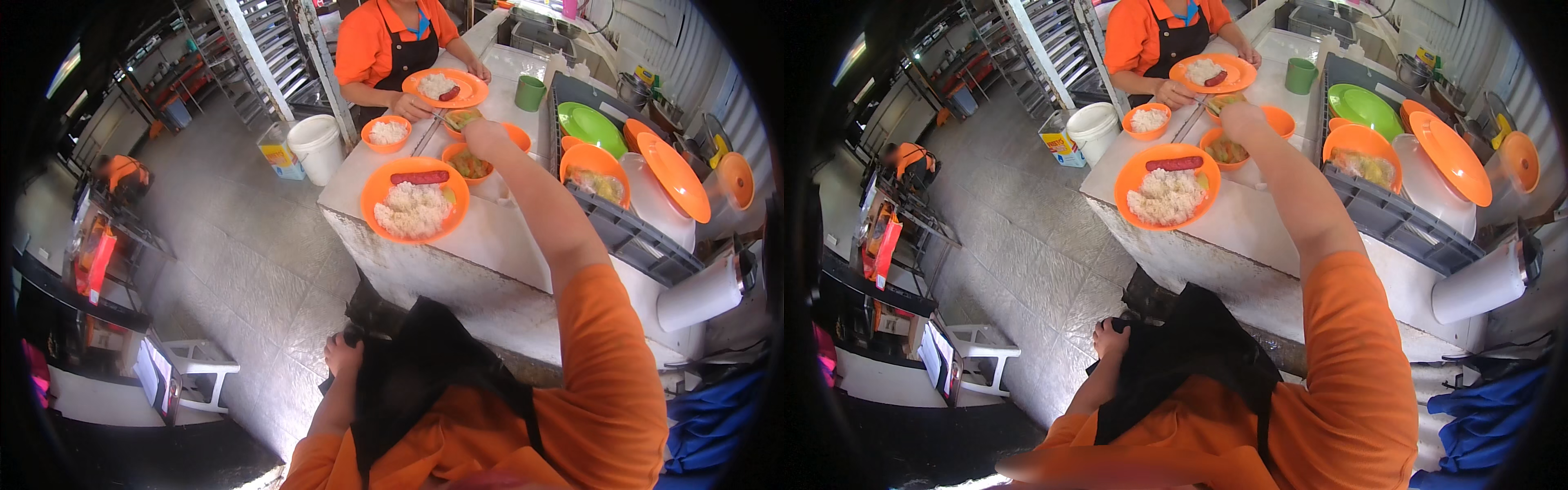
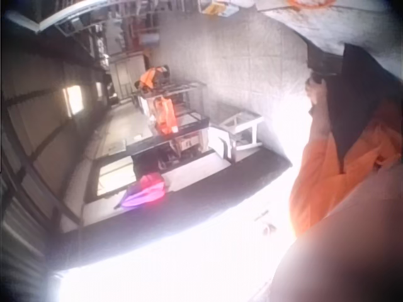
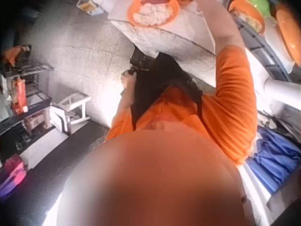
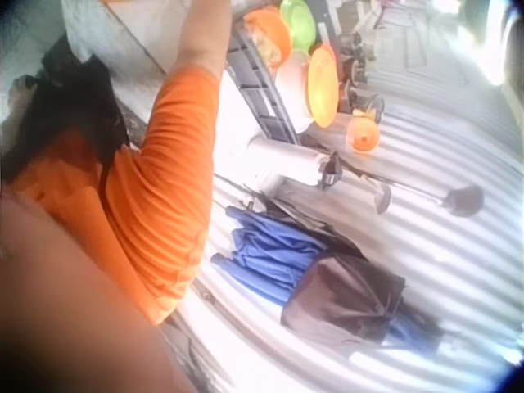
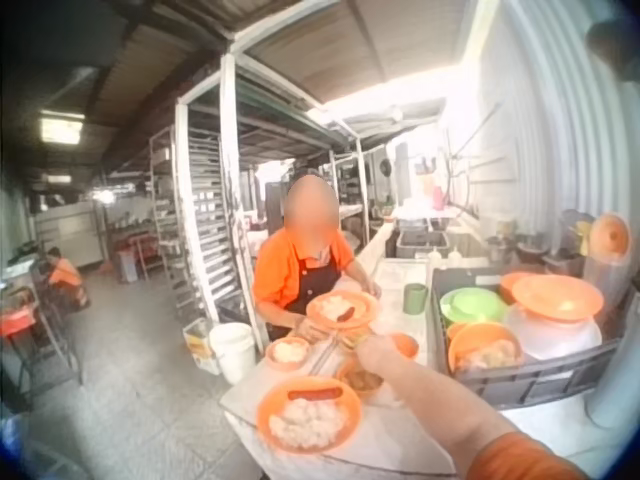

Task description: The person assembles meals by placing rice, sliced cucumbers, and a sausage into orange bowls. They handle the food items by hand and arrange them on a stainless steel counter.

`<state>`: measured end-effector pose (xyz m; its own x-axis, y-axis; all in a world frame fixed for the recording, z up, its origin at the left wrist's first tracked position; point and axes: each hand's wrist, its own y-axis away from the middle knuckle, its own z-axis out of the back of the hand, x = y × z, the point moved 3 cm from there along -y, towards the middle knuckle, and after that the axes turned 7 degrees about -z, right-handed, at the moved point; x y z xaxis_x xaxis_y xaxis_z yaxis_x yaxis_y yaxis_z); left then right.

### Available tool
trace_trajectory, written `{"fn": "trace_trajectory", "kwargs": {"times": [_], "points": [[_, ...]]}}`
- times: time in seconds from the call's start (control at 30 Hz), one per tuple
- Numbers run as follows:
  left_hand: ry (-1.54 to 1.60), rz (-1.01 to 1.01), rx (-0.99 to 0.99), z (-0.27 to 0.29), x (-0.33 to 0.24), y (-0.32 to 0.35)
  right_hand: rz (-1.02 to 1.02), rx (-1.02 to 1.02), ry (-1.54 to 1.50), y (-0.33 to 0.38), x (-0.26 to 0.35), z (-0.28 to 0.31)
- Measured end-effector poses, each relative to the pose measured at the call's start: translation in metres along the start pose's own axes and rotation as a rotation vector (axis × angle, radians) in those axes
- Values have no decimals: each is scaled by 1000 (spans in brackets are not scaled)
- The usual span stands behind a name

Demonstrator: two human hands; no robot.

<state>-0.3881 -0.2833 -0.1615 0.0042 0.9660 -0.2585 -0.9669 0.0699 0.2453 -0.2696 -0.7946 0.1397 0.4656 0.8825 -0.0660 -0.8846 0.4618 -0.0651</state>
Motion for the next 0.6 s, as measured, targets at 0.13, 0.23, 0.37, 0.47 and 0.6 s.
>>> {"fn": "trace_trajectory", "kwargs": {"times": [0.13,0.23,0.37,0.47,0.6], "points": [[-3,-7,-21,1,-3,2,22,-11,21,3,1,5],[0,-3,-25,-2,1,1,6,-22,14,6,4,9],[5,4,-14,1,0,3,14,-38,23,5,2,5],[7,13,-2,3,-1,3,27,-45,19,5,4,5],[18,6,-12,1,1,2,35,-41,-25,6,0,3]]}}
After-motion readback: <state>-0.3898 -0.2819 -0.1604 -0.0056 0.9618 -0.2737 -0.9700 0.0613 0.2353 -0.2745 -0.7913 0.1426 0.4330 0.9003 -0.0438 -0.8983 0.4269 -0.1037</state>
